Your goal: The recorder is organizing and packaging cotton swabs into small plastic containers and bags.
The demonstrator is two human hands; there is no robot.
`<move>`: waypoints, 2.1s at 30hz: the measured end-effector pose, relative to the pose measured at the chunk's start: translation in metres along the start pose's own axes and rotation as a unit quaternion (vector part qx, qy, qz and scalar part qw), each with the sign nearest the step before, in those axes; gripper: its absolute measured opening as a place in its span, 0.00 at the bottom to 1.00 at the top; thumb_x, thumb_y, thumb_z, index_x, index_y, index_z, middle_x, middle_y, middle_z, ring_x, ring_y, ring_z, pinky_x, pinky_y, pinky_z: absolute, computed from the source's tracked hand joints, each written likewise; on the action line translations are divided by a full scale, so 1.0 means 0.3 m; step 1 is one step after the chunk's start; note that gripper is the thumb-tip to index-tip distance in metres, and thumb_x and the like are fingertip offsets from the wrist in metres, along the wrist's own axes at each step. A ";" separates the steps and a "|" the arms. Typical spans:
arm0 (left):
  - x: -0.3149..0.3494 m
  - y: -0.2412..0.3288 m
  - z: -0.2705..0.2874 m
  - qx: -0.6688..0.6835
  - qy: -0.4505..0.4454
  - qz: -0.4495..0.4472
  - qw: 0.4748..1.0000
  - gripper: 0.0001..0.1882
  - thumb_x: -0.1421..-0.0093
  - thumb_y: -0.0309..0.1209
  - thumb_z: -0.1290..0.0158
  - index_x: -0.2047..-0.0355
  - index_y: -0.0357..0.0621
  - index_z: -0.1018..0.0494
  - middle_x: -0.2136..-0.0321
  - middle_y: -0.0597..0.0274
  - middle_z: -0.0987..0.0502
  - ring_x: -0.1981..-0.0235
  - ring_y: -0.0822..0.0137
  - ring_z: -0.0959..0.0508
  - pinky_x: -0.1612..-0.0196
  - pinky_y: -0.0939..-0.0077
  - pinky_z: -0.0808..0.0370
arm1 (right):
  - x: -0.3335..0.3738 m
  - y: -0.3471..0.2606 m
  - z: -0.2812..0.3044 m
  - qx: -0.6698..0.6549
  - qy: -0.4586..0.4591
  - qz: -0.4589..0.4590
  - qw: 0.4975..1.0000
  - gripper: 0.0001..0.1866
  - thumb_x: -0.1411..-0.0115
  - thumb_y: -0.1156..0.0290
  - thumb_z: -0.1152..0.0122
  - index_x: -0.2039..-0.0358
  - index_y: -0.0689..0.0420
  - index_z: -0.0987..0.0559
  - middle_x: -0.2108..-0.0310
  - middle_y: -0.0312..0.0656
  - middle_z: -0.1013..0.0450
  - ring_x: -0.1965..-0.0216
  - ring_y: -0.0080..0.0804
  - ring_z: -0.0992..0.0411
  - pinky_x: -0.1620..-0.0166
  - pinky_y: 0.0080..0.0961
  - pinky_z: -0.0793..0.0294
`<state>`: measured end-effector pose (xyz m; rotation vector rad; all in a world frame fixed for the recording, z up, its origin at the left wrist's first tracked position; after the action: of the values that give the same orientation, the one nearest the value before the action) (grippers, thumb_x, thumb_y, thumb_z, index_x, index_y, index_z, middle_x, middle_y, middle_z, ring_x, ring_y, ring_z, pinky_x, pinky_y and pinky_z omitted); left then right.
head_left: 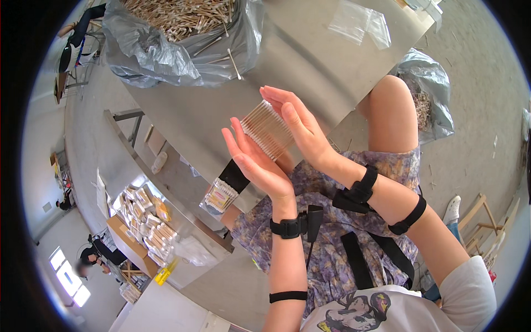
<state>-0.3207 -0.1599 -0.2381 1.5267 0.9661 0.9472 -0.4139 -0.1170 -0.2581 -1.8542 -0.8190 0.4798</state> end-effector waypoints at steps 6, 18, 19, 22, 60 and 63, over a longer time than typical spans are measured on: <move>0.017 0.050 0.029 -0.205 -0.019 -0.115 0.972 0.41 0.29 0.54 0.61 0.28 0.37 0.56 0.28 0.48 0.50 0.28 0.48 0.51 0.27 0.50 0.56 | -0.047 -0.051 0.056 -0.068 0.076 0.032 0.994 0.27 0.25 0.55 0.58 0.40 0.66 0.33 0.41 0.48 0.32 0.37 0.34 0.36 0.34 0.30 0.40; 0.056 -0.071 0.019 -0.645 -0.195 -0.282 0.683 0.48 0.37 0.57 0.50 0.30 0.33 0.50 0.30 0.41 0.48 0.28 0.44 0.49 0.30 0.47 0.50 | -0.083 -0.133 0.162 0.421 -0.123 0.037 0.898 0.09 0.49 0.81 0.50 0.73 0.58 0.20 0.69 0.41 0.26 0.62 0.38 0.28 0.59 0.32 0.27; 0.058 -0.073 0.013 -0.647 -0.194 -0.284 0.681 0.48 0.37 0.58 0.50 0.30 0.33 0.50 0.30 0.41 0.48 0.28 0.44 0.49 0.30 0.48 0.49 | -0.077 -0.121 0.165 0.459 -0.166 0.062 0.871 0.08 0.51 0.80 0.49 0.77 0.57 0.21 0.71 0.41 0.27 0.63 0.41 0.29 0.59 0.33 0.27; 0.055 -0.074 0.018 -0.647 -0.190 -0.283 0.682 0.48 0.37 0.58 0.50 0.31 0.33 0.49 0.30 0.42 0.47 0.28 0.45 0.48 0.30 0.48 0.49 | -0.073 -0.125 0.145 0.478 -0.197 0.072 0.853 0.07 0.51 0.79 0.48 0.81 0.57 0.22 0.72 0.39 0.27 0.63 0.39 0.28 0.59 0.34 0.27; 0.043 -0.077 0.007 -0.652 -0.168 -0.289 0.681 0.49 0.37 0.60 0.51 0.32 0.29 0.49 0.31 0.38 0.46 0.29 0.44 0.48 0.30 0.50 0.47 | -0.069 -0.117 0.133 0.505 -0.189 0.100 0.836 0.08 0.50 0.78 0.46 0.78 0.55 0.18 0.68 0.37 0.26 0.59 0.36 0.28 0.55 0.31 0.26; 0.041 -0.078 0.012 -0.655 -0.174 -0.283 0.678 0.51 0.37 0.61 0.52 0.32 0.28 0.50 0.31 0.37 0.48 0.28 0.43 0.49 0.30 0.49 0.48 | -0.068 -0.119 0.132 0.500 -0.206 0.103 0.835 0.07 0.51 0.78 0.44 0.78 0.55 0.18 0.69 0.37 0.26 0.60 0.36 0.28 0.55 0.30 0.26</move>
<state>-0.3151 -0.1467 -0.2607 0.0905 0.2106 0.5553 -0.4650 -0.0970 -0.2427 -0.8479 -0.4621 1.2101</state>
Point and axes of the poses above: each hand's wrist, its own x-axis away from the middle knuckle, its own z-axis out of the back of the hand, y = z × x, the point moved 4 cm from there along -x, towards the middle knuckle
